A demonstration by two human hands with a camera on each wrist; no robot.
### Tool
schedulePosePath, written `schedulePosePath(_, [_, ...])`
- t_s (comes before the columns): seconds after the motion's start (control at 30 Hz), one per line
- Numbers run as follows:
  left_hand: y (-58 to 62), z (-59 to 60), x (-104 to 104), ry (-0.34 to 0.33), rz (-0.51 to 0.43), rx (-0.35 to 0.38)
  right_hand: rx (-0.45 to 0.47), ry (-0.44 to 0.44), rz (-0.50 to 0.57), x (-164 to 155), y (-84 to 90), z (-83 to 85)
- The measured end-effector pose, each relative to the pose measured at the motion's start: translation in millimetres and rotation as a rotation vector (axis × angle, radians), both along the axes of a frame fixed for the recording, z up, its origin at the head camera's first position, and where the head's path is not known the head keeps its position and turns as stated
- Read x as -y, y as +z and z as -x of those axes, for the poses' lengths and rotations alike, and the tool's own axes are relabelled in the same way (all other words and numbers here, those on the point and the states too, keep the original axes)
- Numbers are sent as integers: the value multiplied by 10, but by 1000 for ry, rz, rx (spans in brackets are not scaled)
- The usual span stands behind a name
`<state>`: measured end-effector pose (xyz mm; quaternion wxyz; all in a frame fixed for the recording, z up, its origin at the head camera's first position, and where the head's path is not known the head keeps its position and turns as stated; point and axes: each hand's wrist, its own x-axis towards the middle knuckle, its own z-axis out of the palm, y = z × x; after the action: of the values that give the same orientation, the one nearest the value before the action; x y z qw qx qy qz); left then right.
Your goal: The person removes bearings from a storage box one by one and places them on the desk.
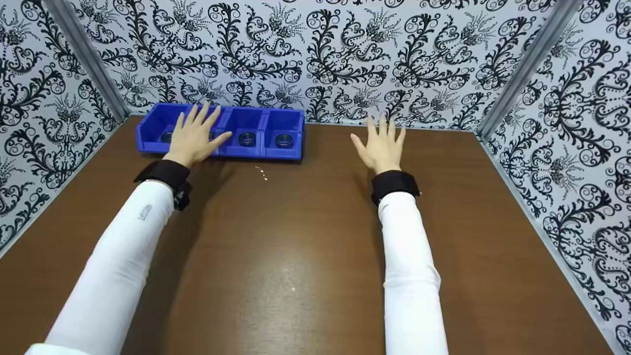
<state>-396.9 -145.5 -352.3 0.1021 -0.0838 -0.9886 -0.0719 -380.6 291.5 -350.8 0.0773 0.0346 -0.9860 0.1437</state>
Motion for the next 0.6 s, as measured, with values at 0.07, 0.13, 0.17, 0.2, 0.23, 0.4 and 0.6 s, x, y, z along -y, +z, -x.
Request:
schedulePosePath(0.07, [-7, -6, 11, 1, -2, 5, 5, 1, -1, 3, -3, -3])
schedulePosePath(0.13, [-8, -7, 21, 5, 0, 12, 8, 2, -2, 8, -1, -4])
schedulePosePath(0.17, [-5, -4, 26, 8, -1, 15, 9, 2, -2, 10, 1, -6])
schedulePosePath(0.2, [-3, 0, 30, 11, 2, 17, 10, 2, -3, 9, 1, -2])
schedulePosePath(0.23, [1, 0, 35, 13, 6, 20, 10, 2, -1, 9, 0, -1])
schedulePosePath(0.4, [17, 3, 48, 17, 15, 20, 2, 4, -3, 6, -2, 5])
schedulePosePath(0.6, [16, -15, 74, 16, 16, 27, -1, 13, -8, 10, -12, 17])
